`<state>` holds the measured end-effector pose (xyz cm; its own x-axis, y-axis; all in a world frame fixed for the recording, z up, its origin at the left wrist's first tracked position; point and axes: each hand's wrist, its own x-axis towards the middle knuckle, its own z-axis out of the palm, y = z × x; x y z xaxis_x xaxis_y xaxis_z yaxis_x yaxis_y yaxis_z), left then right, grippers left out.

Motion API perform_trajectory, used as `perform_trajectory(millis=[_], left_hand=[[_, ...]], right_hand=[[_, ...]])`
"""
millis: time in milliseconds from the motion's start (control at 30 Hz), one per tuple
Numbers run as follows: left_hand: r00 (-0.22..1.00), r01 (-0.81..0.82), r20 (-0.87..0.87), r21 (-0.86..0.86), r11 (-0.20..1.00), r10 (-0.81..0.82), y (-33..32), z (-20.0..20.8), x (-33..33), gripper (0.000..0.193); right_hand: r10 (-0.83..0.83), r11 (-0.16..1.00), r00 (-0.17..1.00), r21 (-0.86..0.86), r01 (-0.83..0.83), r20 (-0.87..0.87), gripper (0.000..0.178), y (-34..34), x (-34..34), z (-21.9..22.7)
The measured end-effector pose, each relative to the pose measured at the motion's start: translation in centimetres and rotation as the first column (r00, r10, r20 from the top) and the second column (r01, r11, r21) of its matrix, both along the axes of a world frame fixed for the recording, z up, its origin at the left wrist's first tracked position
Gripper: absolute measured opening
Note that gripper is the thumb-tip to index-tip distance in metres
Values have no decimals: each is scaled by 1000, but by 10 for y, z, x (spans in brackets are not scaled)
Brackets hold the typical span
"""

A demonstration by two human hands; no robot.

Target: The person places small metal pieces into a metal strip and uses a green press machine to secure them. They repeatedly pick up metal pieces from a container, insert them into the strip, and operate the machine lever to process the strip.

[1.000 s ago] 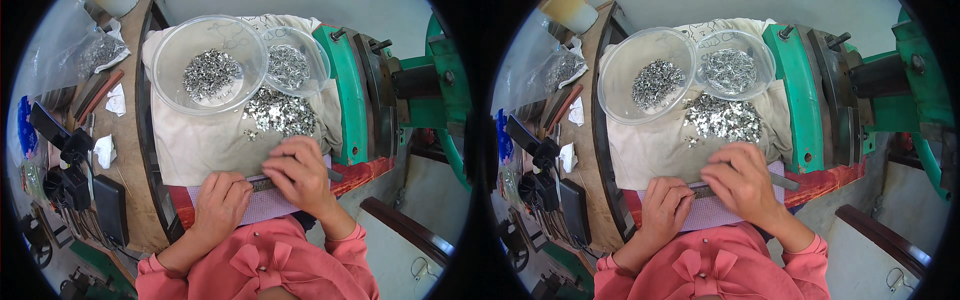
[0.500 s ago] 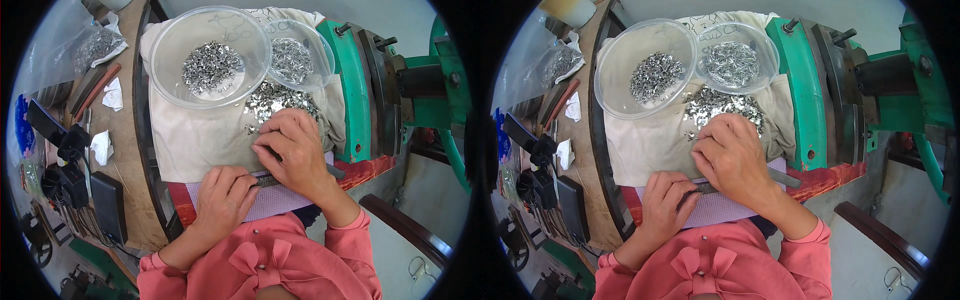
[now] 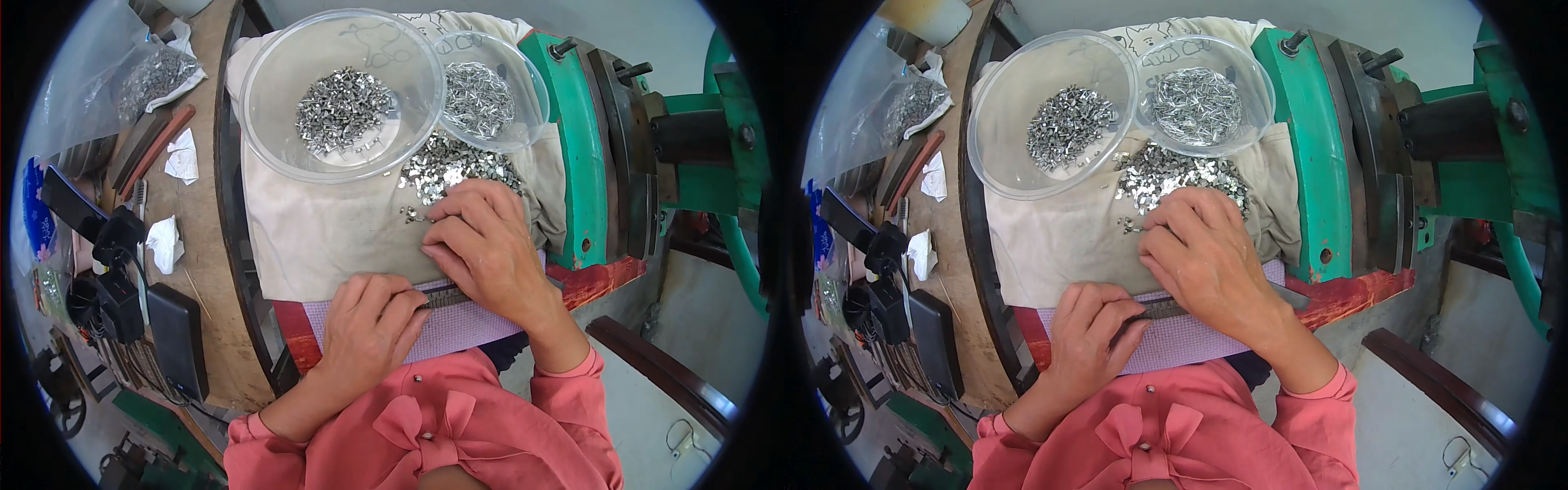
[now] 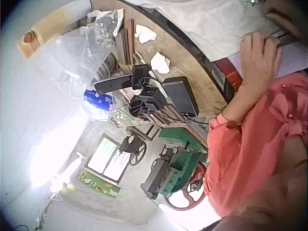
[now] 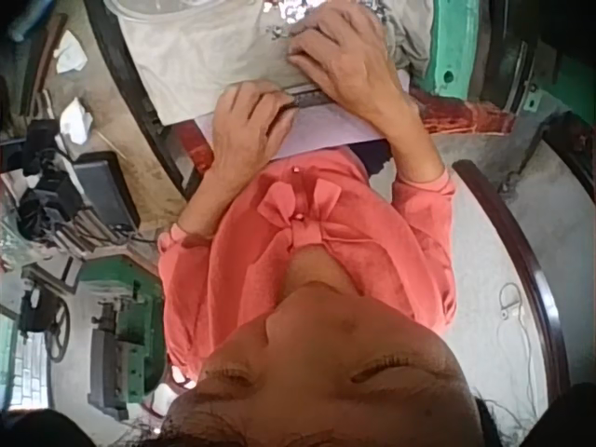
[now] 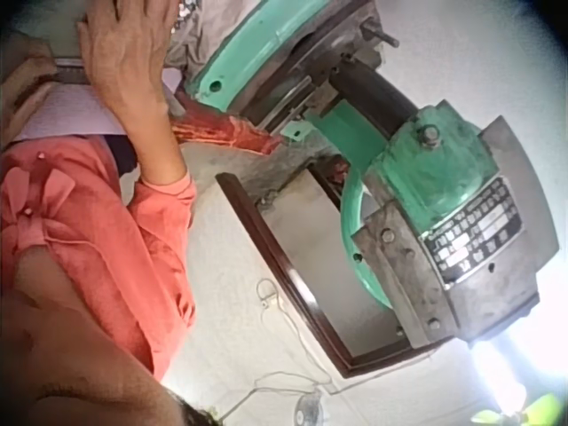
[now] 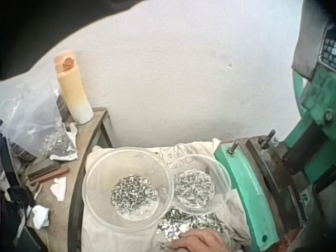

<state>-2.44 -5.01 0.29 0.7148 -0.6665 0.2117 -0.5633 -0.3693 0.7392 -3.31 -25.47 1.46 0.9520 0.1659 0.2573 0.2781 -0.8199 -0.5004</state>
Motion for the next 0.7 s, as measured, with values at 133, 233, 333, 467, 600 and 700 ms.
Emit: perform_trajectory(millis=[133, 233, 333, 467, 600, 700], left_hand=[[998, 16, 55, -14, 1000, -15, -1, -2, -1, 24], [997, 17, 79, -25, 1000, -15, -2, -5, -1, 22], [997, 18, 73, -29, 999, -16, -2, -4, -2, 22], [1000, 7, 18, -44, 999, -6, -4, -2, -1, 23], [1000, 13, 1, -51, 999, -13, -3, -4, -1, 27], [1000, 9, -16, -60, 998, -10, -2, -4, -1, 29]], right_hand=[[-15, 997, 1000, 74, 15, -8, 19, -2, -15, 5], [-28, 987, 999, 157, 32, -24, 20, 2, -34, 6], [-26, 984, 998, 172, 36, -59, 19, 7, -54, 0], [-37, 982, 997, 180, 48, -65, 19, 2, -54, 0], [-141, 985, 990, 106, 139, 13, 18, -2, -35, 2], [-209, 978, 974, 11, 209, 88, 19, 1, -17, -3]])
